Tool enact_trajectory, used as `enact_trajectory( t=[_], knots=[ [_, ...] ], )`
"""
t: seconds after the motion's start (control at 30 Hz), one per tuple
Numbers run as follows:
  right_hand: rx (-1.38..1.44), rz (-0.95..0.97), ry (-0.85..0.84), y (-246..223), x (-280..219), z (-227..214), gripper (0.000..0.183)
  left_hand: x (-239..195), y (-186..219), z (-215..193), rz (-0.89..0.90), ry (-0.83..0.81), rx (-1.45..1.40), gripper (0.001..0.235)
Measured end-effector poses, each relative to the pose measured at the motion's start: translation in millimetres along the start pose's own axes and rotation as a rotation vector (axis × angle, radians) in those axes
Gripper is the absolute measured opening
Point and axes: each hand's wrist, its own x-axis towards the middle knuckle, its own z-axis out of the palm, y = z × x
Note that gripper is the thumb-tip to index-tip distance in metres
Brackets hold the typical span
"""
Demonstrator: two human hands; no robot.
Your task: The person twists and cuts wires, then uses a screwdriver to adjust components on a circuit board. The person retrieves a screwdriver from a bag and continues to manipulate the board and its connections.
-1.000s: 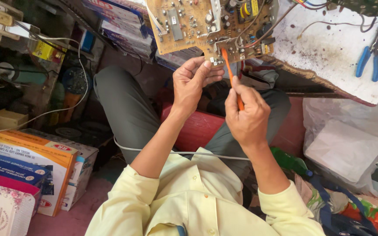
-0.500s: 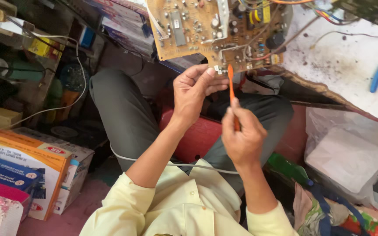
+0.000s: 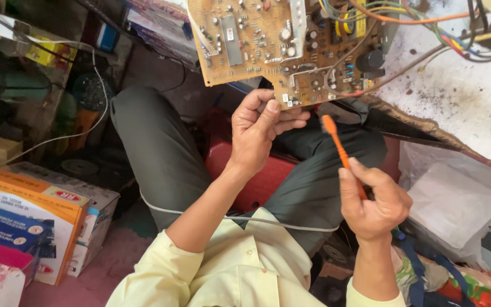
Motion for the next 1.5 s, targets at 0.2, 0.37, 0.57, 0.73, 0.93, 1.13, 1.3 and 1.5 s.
enact_trajectory(
  t=[0.2,0.37,0.57,0.73,0.93,1.13,1.3,1.5],
  knots=[
    [-0.145,-0.174,-0.179,-52.9,43.1,46.8,0.015,-3.7,-12.8,0.8,0.018,0.025,-0.122,0.025],
    [-0.215,-0.123,-0.157,-80.6,54.0,61.8,0.013,0.9,-20.6,-4.9,0.075,-0.020,-0.092,0.023],
    [-0.219,-0.168,-0.136,-89.5,64.8,59.6,0.012,1.1,-19.5,-8.6,0.045,-0.031,-0.024,0.018],
    [-0.137,-0.097,-0.127,-76.0,57.5,60.2,0.008,7.1,-21.7,-7.6,0.111,-0.097,0.054,0.021],
    [0.072,0.147,-0.151,-68.5,38.1,50.6,0.006,-1.6,-27.9,1.5,0.120,-0.092,0.062,0.028],
    [0.366,0.442,0.259,-0.9,0.3,-15.2,0.020,-10.2,-17.5,2.1,0.118,-0.105,0.200,0.026],
    [0.617,0.476,0.144,37.9,-14.7,-17.8,0.016,-9.9,-13.4,6.2,0.109,-0.093,0.207,0.025],
    [-0.086,-0.043,-0.058,5.1,37.9,-7.5,0.009,-10.5,-9.2,11.2,0.095,-0.074,0.230,0.026]
  ],
)
